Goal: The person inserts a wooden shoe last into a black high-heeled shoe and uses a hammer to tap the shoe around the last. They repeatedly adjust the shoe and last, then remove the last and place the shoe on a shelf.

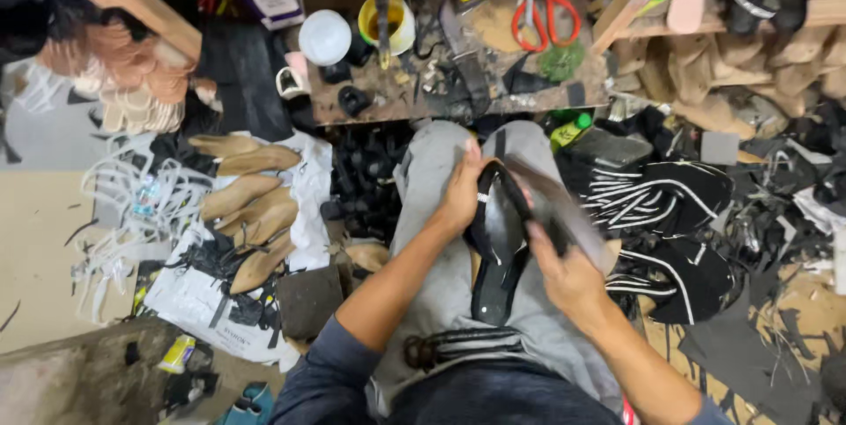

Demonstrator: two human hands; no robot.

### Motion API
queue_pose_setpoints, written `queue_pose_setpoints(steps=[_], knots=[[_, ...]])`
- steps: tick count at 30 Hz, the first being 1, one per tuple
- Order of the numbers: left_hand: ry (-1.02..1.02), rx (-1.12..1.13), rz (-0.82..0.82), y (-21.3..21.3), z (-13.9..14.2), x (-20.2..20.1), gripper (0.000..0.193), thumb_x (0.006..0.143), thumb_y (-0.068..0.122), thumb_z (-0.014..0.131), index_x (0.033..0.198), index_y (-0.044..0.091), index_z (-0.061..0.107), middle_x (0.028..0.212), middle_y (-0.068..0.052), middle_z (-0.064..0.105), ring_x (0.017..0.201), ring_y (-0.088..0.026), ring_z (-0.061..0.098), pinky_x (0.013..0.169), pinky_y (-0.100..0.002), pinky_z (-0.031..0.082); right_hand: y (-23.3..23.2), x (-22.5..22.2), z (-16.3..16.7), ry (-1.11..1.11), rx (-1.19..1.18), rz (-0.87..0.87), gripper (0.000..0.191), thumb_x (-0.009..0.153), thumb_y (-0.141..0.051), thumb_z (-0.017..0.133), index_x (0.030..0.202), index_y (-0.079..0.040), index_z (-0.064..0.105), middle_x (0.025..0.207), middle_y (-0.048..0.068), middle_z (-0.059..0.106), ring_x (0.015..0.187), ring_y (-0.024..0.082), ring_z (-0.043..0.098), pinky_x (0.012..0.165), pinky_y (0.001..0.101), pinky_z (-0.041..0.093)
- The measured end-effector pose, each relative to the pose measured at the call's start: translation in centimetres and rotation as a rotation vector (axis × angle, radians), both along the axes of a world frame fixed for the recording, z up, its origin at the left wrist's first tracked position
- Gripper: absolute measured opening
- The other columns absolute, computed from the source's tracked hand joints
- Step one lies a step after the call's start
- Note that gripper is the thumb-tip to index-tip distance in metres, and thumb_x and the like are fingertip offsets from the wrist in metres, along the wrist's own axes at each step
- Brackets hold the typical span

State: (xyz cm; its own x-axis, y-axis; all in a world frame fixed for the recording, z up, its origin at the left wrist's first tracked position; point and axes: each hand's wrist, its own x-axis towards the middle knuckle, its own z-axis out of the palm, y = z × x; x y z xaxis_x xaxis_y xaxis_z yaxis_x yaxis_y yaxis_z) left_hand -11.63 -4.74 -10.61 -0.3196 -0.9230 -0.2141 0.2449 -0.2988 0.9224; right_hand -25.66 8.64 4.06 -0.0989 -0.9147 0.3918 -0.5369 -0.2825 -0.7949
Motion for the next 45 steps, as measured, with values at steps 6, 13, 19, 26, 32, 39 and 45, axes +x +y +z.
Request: queue_pose_setpoints(steps=[6, 13, 19, 26, 32, 39, 45], knots=[[0.406, 0.153, -0.245, 0.3, 1.3, 0.6, 0.073, 0.105, 0.06, 0.022, 0.1, 0.002, 0.066, 0.086, -0.014, 0.073, 0.077, -0.029, 0.071, 0.08, -0.041, 0.058, 1.9, 0.2, -0.7, -0.329, 0.161, -0.184, 0.01, 0.106, -0.011, 0.061, 0.107, -0.001, 0.059, 0.068, 0.005, 0.06, 0.053, 0.012, 0.056, 0.052, 0.0319, 0.046], [0.287, 0.03, -0.264, 0.4, 2.8, 1.1, 0.088, 0.105, 0.067, 0.018, 0.099, -0.005, 0.068, 0.083, -0.021, 0.074, 0.074, -0.034, 0.074, 0.071, -0.043, 0.061, 4.9, -0.7, -2.7, -0.12, 0.358, -0.186, 0.026, 0.096, -0.01, 0.065, 0.121, -0.003, 0.063, 0.067, 0.006, 0.059, 0.053, 0.012, 0.054, 0.05, 0.0287, 0.043], [0.202, 0.088, -0.231, 1.0, 2.8, 0.7, 0.088, 0.104, 0.069, 0.02, 0.099, -0.004, 0.069, 0.088, -0.022, 0.075, 0.079, -0.029, 0.075, 0.079, -0.039, 0.061, 5.5, -0.7, -4.1, -0.008, 0.276, -0.091, 0.024, 0.092, -0.011, 0.067, 0.115, -0.001, 0.066, 0.077, 0.006, 0.063, 0.063, 0.012, 0.059, 0.057, 0.0291, 0.048], [-0.128, -0.199, -0.104, 0.3, 2.8, 0.8, 0.097, 0.106, 0.074, 0.018, 0.101, -0.005, 0.075, 0.093, -0.021, 0.074, 0.087, -0.027, 0.068, 0.085, -0.037, 0.053, 1.3, 0.4, 1.6, 0.132, 0.363, -0.09, 0.025, 0.094, -0.016, 0.071, 0.111, 0.002, 0.067, 0.076, 0.017, 0.065, 0.065, 0.024, 0.058, 0.059, 0.0335, 0.049], [0.379, 0.145, -0.252, 1.0, 2.8, 1.0, 0.087, 0.106, 0.068, 0.019, 0.101, -0.005, 0.066, 0.088, -0.021, 0.073, 0.079, -0.034, 0.075, 0.078, -0.045, 0.061, 2.0, 0.6, 4.3, -0.617, -0.384, 0.11, 0.042, 0.1, -0.045, 0.062, 0.106, -0.004, 0.07, 0.088, 0.007, 0.073, 0.072, 0.018, 0.07, 0.071, 0.0304, 0.057], [-0.184, -0.283, 0.046, 0.5, 0.7, 0.8, 0.083, 0.111, 0.064, 0.024, 0.119, -0.005, 0.067, 0.114, -0.012, 0.07, 0.107, -0.023, 0.063, 0.099, -0.036, 0.044, 0.1, 0.0, -1.9, 0.082, 0.359, -0.071, 0.041, 0.092, -0.03, 0.066, 0.12, 0.0, 0.067, 0.089, 0.02, 0.074, 0.079, 0.029, 0.074, 0.073, 0.0393, 0.056], [-0.176, -0.294, 0.099, 6.8, 3.9, 3.1, 0.036, 0.103, 0.031, 0.058, 0.115, -0.002, 0.066, 0.097, -0.003, 0.064, 0.089, -0.011, 0.058, 0.082, -0.027, 0.048, 9.0, -6.4, -8.2, 0.401, -0.053, 0.162, 0.042, 0.082, -0.016, 0.069, 0.121, -0.002, 0.064, 0.091, 0.018, 0.072, 0.077, 0.035, 0.068, 0.069, 0.0446, 0.049]])
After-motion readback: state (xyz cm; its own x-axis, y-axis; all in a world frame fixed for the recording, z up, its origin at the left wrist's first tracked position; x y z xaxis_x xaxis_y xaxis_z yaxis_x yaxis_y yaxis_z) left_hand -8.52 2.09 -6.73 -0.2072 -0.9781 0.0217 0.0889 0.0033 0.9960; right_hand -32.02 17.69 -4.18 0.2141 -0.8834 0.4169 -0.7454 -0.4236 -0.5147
